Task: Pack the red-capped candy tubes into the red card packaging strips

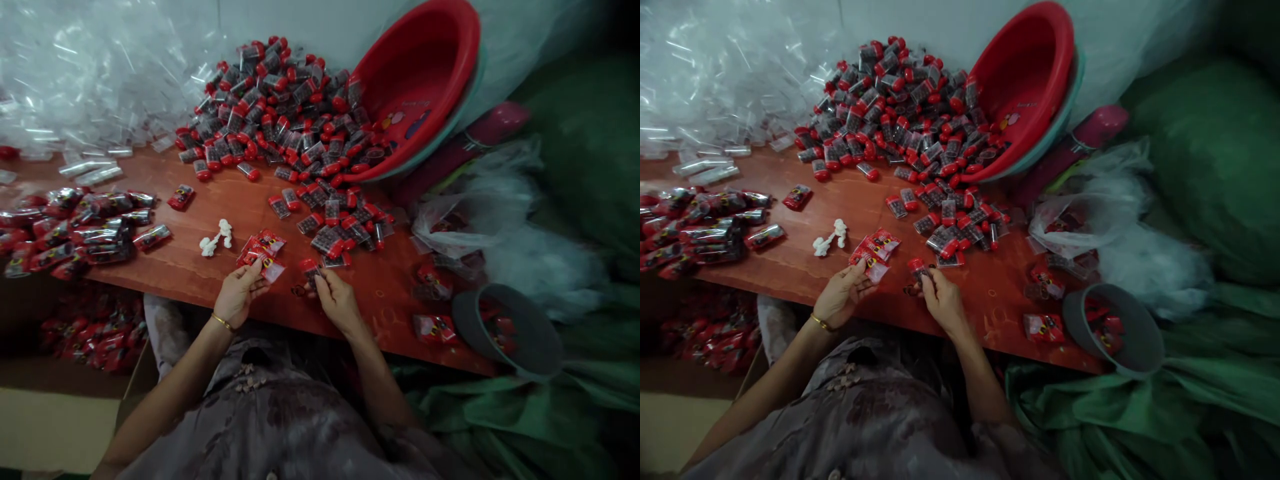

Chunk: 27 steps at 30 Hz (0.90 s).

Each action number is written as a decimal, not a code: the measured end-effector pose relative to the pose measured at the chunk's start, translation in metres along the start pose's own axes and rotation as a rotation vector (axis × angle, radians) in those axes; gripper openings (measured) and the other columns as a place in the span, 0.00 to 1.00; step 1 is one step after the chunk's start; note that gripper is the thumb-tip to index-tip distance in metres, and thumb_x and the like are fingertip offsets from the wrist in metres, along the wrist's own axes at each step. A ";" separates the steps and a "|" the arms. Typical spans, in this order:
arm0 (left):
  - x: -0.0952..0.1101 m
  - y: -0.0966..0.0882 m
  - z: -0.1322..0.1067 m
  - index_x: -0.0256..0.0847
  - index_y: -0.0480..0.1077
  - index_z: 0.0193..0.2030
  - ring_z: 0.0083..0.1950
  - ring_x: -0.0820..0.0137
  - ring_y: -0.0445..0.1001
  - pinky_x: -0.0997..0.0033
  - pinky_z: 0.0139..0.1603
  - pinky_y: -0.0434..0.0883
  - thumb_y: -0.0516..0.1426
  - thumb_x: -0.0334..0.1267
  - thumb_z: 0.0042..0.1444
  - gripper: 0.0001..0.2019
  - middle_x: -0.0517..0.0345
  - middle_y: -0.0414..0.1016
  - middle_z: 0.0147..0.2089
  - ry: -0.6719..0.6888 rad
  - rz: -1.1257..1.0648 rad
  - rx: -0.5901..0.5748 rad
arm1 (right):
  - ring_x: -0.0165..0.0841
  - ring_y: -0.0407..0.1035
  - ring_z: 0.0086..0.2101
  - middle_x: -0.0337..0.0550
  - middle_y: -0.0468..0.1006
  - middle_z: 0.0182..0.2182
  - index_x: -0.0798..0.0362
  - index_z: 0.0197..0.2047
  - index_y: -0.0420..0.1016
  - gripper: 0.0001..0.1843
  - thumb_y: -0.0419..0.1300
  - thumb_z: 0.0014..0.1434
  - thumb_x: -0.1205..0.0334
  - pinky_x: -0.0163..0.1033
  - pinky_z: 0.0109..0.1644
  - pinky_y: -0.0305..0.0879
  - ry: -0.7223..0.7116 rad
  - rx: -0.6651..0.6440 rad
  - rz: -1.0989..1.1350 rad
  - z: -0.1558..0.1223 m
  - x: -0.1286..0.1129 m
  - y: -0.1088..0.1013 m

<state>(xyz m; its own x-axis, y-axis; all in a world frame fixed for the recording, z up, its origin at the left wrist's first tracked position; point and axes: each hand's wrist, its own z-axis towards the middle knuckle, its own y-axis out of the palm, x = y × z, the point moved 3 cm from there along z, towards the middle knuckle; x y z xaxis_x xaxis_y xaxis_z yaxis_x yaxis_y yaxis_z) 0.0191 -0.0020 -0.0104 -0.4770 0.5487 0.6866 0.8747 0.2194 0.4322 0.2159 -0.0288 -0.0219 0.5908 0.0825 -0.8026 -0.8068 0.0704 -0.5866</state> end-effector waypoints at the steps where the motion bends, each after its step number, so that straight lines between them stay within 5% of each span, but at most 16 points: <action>1: -0.001 0.000 0.000 0.37 0.67 0.26 0.26 0.75 0.72 0.73 0.32 0.70 0.69 0.49 0.31 0.22 0.61 0.73 0.24 0.000 0.004 -0.007 | 0.29 0.69 0.21 0.41 0.77 0.26 0.51 0.38 0.69 0.17 0.46 0.64 0.50 0.36 0.29 0.64 0.056 -0.067 0.160 -0.005 -0.003 -0.001; 7: -0.005 0.003 0.001 0.37 0.66 0.24 0.26 0.74 0.72 0.74 0.31 0.70 0.70 0.47 0.30 0.21 0.61 0.74 0.23 0.007 0.028 -0.019 | 0.23 0.58 0.13 0.35 0.72 0.18 0.53 0.35 0.71 0.21 0.53 0.57 0.42 0.29 0.15 0.53 0.270 -0.248 0.608 -0.025 -0.016 0.003; 15: -0.006 0.008 -0.006 0.35 0.71 0.23 0.25 0.76 0.70 0.74 0.29 0.70 0.70 0.46 0.29 0.20 0.61 0.74 0.24 0.037 0.086 -0.080 | 0.20 0.54 0.11 0.34 0.70 0.15 0.54 0.29 0.71 0.20 0.55 0.55 0.44 0.27 0.13 0.48 0.323 -0.354 0.642 -0.022 -0.023 0.011; 27: -0.010 0.014 -0.009 0.35 0.75 0.28 0.28 0.75 0.72 0.74 0.35 0.70 0.71 0.41 0.29 0.18 0.60 0.78 0.29 0.090 0.074 -0.140 | 0.21 0.56 0.12 0.33 0.69 0.14 0.54 0.31 0.71 0.20 0.55 0.55 0.44 0.26 0.13 0.47 0.363 -0.279 0.723 -0.019 -0.017 0.022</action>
<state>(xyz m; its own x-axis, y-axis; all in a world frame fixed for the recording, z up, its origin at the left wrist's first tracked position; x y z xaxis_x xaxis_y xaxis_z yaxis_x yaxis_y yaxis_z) 0.0356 -0.0115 -0.0063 -0.4235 0.4836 0.7661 0.8898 0.0634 0.4519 0.1875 -0.0476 -0.0230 -0.0711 -0.3136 -0.9469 -0.9849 -0.1279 0.1163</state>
